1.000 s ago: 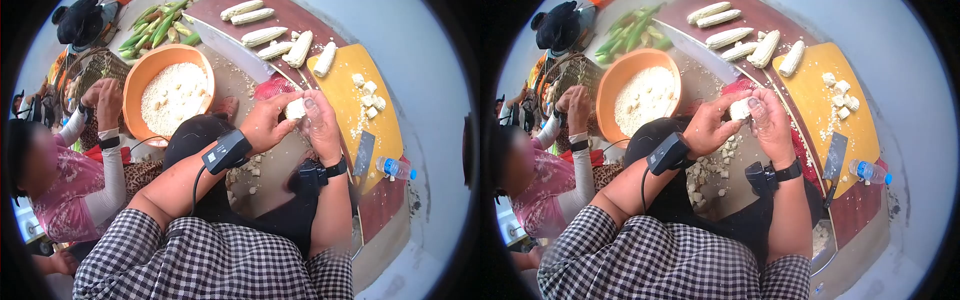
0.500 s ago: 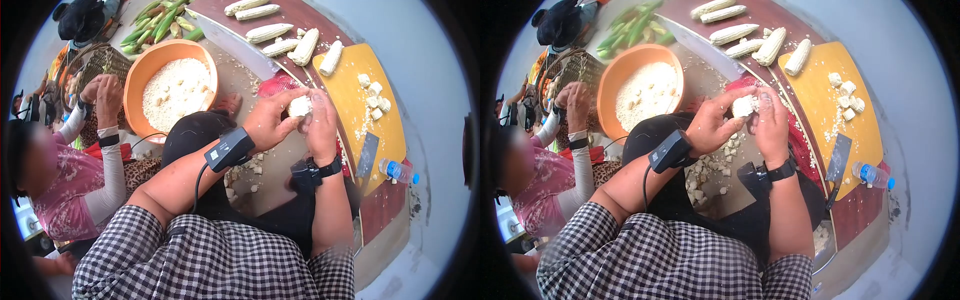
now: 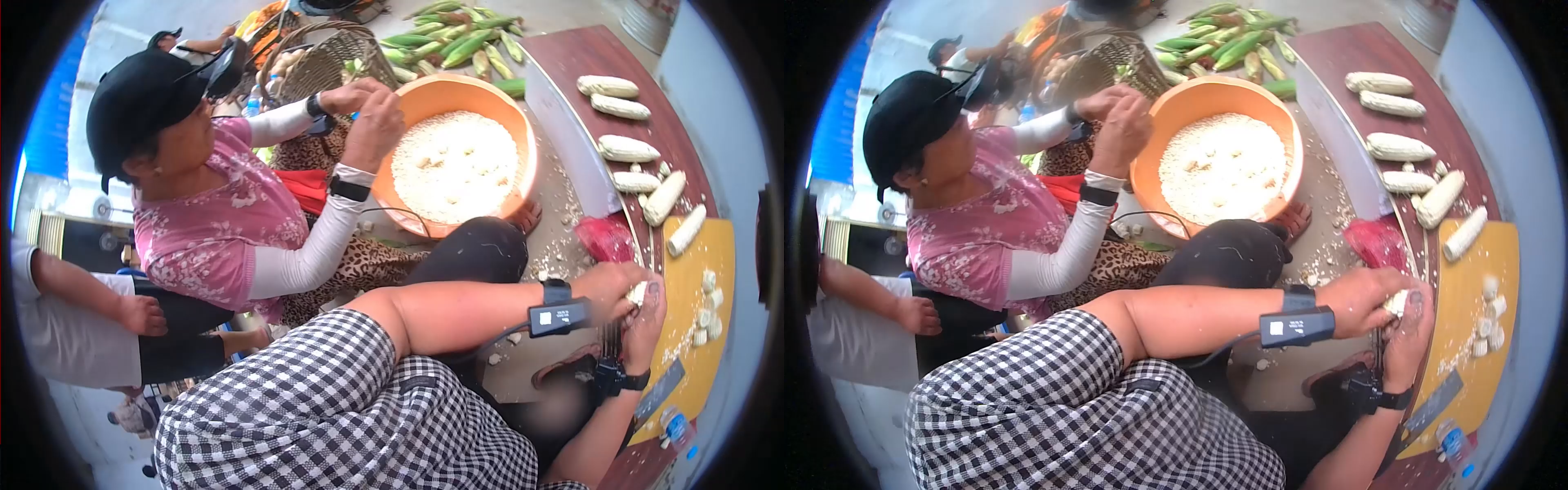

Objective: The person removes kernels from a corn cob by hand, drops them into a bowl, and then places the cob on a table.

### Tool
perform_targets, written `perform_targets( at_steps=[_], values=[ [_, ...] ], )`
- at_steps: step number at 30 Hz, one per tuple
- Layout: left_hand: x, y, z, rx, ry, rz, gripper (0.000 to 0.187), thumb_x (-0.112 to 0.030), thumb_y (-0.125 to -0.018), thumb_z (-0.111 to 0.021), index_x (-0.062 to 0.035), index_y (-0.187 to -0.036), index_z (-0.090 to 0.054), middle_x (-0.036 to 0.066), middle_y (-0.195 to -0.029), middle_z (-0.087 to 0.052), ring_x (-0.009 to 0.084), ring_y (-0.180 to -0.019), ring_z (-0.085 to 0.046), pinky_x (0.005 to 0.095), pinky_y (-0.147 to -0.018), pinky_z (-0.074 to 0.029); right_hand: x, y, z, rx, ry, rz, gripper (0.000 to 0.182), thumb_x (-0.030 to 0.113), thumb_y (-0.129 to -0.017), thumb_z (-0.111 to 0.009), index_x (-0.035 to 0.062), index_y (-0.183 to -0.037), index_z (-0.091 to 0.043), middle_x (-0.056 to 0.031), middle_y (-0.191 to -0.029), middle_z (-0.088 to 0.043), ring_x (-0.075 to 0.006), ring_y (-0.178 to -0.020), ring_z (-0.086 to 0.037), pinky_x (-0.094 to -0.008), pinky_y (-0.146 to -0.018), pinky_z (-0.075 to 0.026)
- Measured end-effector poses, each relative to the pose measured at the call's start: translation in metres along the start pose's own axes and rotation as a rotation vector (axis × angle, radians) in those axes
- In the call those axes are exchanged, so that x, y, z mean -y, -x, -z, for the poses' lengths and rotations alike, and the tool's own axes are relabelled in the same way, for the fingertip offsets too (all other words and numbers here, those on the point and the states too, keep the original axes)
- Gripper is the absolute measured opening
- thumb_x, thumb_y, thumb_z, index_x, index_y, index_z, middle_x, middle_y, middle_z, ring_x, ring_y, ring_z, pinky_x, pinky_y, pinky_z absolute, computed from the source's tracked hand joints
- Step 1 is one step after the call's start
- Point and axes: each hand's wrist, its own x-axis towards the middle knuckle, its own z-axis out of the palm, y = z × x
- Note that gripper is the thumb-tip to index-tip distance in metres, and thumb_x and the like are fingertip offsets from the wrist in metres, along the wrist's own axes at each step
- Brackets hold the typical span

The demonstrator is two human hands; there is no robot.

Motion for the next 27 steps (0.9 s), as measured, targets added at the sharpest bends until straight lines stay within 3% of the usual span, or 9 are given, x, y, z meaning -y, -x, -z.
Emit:
perform_targets(
  at_steps=[1,2,6,12,15,17,19,23,27],
  values=[
    [0.002,0.001,0.0,-0.014,0.008,-0.008,0.045,-0.007,-0.078,-0.057,-0.0009,-0.123,-0.052,0.024,-0.107,-0.059,0.0408,-0.101,-0.057,0.0445,-0.088,-0.047,-0.006,-0.002,-0.001,-0.007,-0.019,0.012,0.039,0.04,-0.099,-0.043,0.0041,-0.11,-0.054,0.0059,-0.076,-0.047,0.0007,-0.056,-0.032,-0.0166,-0.045,-0.022],
    [0.005,0.003,-0.001,-0.017,-0.006,-0.003,0.047,-0.006,-0.078,-0.057,-0.0011,-0.124,-0.05,0.024,-0.109,-0.059,0.0415,-0.101,-0.057,0.045,-0.088,-0.046,-0.005,-0.003,0.004,0.034,0.032,-0.047,0.036,0.033,-0.101,-0.04,0.0012,-0.11,-0.053,0.0013,-0.082,-0.051,-0.0041,-0.064,-0.043,-0.019,-0.053,-0.035],
    [0.003,0.007,0.007,0.05,-0.019,0.134,0.053,-0.004,-0.076,-0.059,-0.0023,-0.127,-0.047,0.024,-0.112,-0.057,0.0421,-0.103,-0.056,0.0462,-0.088,-0.046,-0.01,-0.01,-0.006,-0.012,0.054,0.07,0.032,0.021,-0.103,-0.035,-0.0045,-0.111,-0.051,-0.0084,-0.098,-0.055,-0.0189,-0.092,-0.052,-0.0338,-0.085,-0.042],
    [0.004,0.004,0.009,-0.056,-0.042,0.122,0.053,-0.004,-0.073,-0.062,-0.003,-0.125,-0.049,0.021,-0.108,-0.059,0.0422,-0.095,-0.058,0.0461,-0.081,-0.048,0.0,-0.017,-0.012,0.068,0.2,0.079,0.035,0.029,-0.103,-0.031,0.0009,-0.105,-0.052,-0.0073,-0.101,-0.055,-0.0152,-0.095,-0.054,-0.0303,-0.088,-0.042],
    [-0.01,0.004,0.024,-0.026,-0.097,0.188,0.052,-0.005,-0.072,-0.064,-0.0036,-0.122,-0.05,0.018,-0.101,-0.059,0.0415,-0.088,-0.06,0.0462,-0.075,-0.05,0.003,-0.016,-0.024,0.093,-0.42,-0.077,0.035,0.031,-0.103,-0.031,0.0035,-0.108,-0.052,-0.0066,-0.101,-0.055,-0.0146,-0.097,-0.054,-0.0303,-0.09,-0.043],
    [-0.006,0.004,0.022,-0.071,-0.185,0.148,0.039,-0.01,-0.075,-0.061,-0.0052,-0.112,-0.052,0.017,-0.091,-0.056,0.038,-0.081,-0.062,0.0458,-0.068,-0.05,-0.009,-0.018,-0.02,0.114,-0.292,0.002,0.035,0.034,-0.102,-0.033,0.0058,-0.112,-0.05,-0.0069,-0.105,-0.056,-0.0155,-0.1,-0.055,-0.0305,-0.091,-0.043],
    [-0.004,0.003,0.022,-0.065,-0.272,0.172,0.032,-0.013,-0.078,-0.059,-0.006,-0.108,-0.052,0.017,-0.088,-0.054,0.0365,-0.078,-0.062,0.0456,-0.065,-0.05,-0.003,-0.018,-0.024,0.183,-0.581,-0.087,0.036,0.036,-0.102,-0.033,0.0061,-0.113,-0.049,-0.0074,-0.109,-0.056,-0.0162,-0.103,-0.055,-0.0311,-0.092,-0.043],
    [0.003,0.001,0.018,-0.053,-0.3,0.225,0.026,-0.012,-0.08,-0.055,-0.0032,-0.103,-0.051,0.016,-0.09,-0.054,0.0353,-0.077,-0.063,0.0441,-0.064,-0.05,-0.009,-0.017,-0.033,-0.198,-0.349,-0.238,0.04,0.038,-0.102,-0.032,0.0051,-0.12,-0.046,-0.007,-0.112,-0.054,-0.0161,-0.106,-0.054,-0.0325,-0.093,-0.043],
    [-0.002,0.0,0.028,-0.082,-0.208,0.227,0.028,-0.011,-0.078,-0.056,-0.0007,-0.104,-0.05,0.017,-0.091,-0.054,0.036,-0.077,-0.062,0.0442,-0.065,-0.05,-0.01,-0.021,-0.03,-0.222,-0.24,-0.199,0.039,0.037,-0.101,-0.035,0.0052,-0.119,-0.048,-0.0074,-0.109,-0.055,-0.0157,-0.101,-0.055,-0.0312,-0.087,-0.044]
  ],
)
